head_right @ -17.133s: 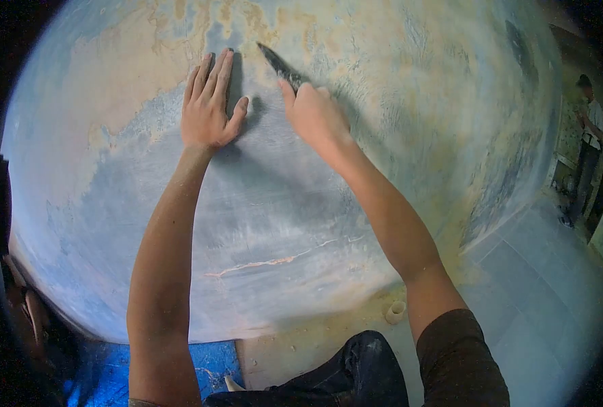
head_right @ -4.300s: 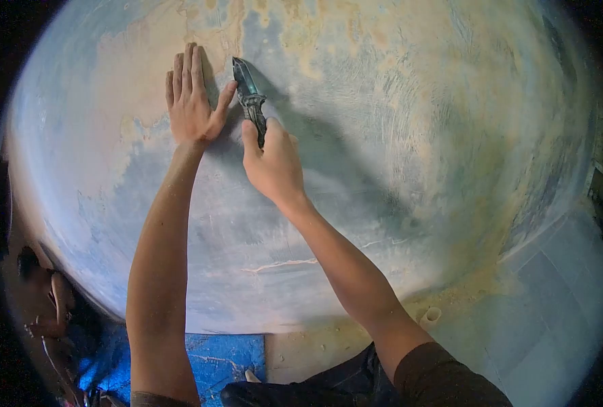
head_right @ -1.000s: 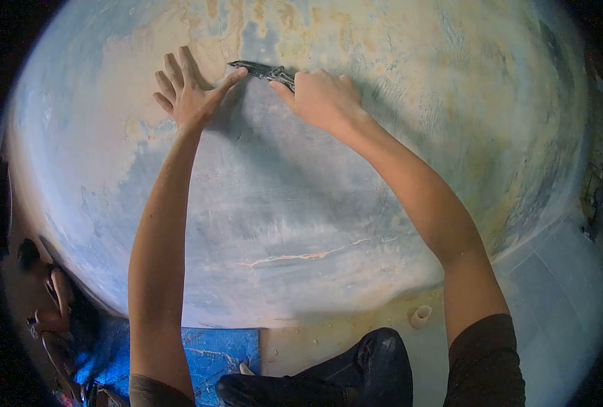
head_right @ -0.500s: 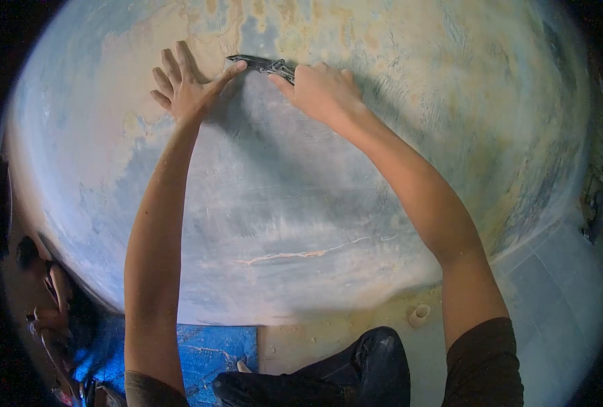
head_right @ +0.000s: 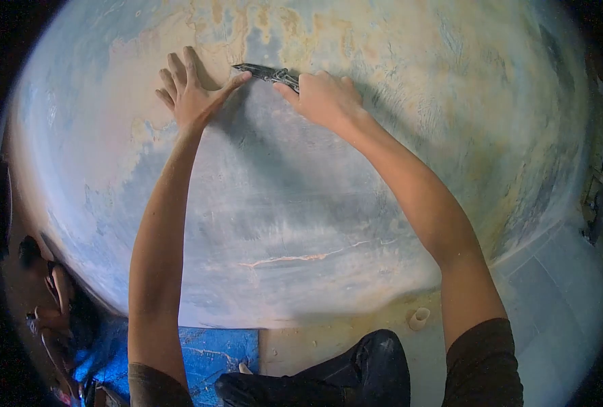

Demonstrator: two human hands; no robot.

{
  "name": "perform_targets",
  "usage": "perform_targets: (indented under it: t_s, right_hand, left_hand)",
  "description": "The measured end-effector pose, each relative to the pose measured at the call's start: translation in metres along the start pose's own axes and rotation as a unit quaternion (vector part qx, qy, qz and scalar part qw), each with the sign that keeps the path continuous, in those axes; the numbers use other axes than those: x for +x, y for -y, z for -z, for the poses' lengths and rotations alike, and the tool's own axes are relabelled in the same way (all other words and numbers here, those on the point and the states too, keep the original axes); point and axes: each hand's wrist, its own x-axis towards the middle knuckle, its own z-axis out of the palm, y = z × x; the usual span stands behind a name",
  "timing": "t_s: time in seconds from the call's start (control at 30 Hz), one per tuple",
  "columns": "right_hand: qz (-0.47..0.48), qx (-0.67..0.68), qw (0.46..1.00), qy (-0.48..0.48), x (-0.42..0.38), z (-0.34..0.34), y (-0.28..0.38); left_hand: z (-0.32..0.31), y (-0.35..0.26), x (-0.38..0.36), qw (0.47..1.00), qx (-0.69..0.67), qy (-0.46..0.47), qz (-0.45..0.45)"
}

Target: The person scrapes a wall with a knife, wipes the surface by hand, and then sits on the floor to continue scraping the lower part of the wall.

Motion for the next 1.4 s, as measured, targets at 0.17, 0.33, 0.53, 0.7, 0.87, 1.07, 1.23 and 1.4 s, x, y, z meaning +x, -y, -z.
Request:
perform_targets:
  t_s: [0.17,0.33,0.53,0.7,0.87,1.07,1.23,1.4]
  right_hand:
    - [-0.013,-0.012,1.000,0.019,-0.004,0.006,0.008]
    - [-0.013,-0.002,1.000,0.010,-0.004,0.003,0.008]
    - [-0.013,0.021,0.999,-0.034,0.003,-0.010,0.002]
    - [-0.017,0.031,0.999,-0.009,0.007,0.002,0.006]
    - [-0.020,0.036,0.999,-0.007,0.003,0.004,0.010]
    - [-0.006,0.028,0.999,-0.016,-0.014,-0.004,0.009]
    - [-0.008,0.010,1.000,-0.016,-0.021,-0.005,0.010]
    - [-0.010,0.006,1.000,-0.004,-0.020,0.004,0.014]
  left_hand:
    - [-0.007,0.002,0.007,0.999,0.006,-0.029,-0.017]
    - [-0.004,0.000,0.007,1.000,0.004,-0.025,-0.009]
    - [-0.003,-0.002,0.011,1.000,0.006,-0.011,0.011]
    - [-0.004,-0.005,0.014,1.000,-0.011,-0.003,0.029]
    - [-0.008,0.000,0.014,0.999,-0.035,-0.012,0.012]
    - [-0.008,0.012,0.012,0.999,-0.023,0.009,-0.028]
    - [-0.009,0.018,0.011,0.997,-0.042,0.017,-0.055]
    - [-0.012,0.020,0.012,0.998,-0.032,0.014,-0.054]
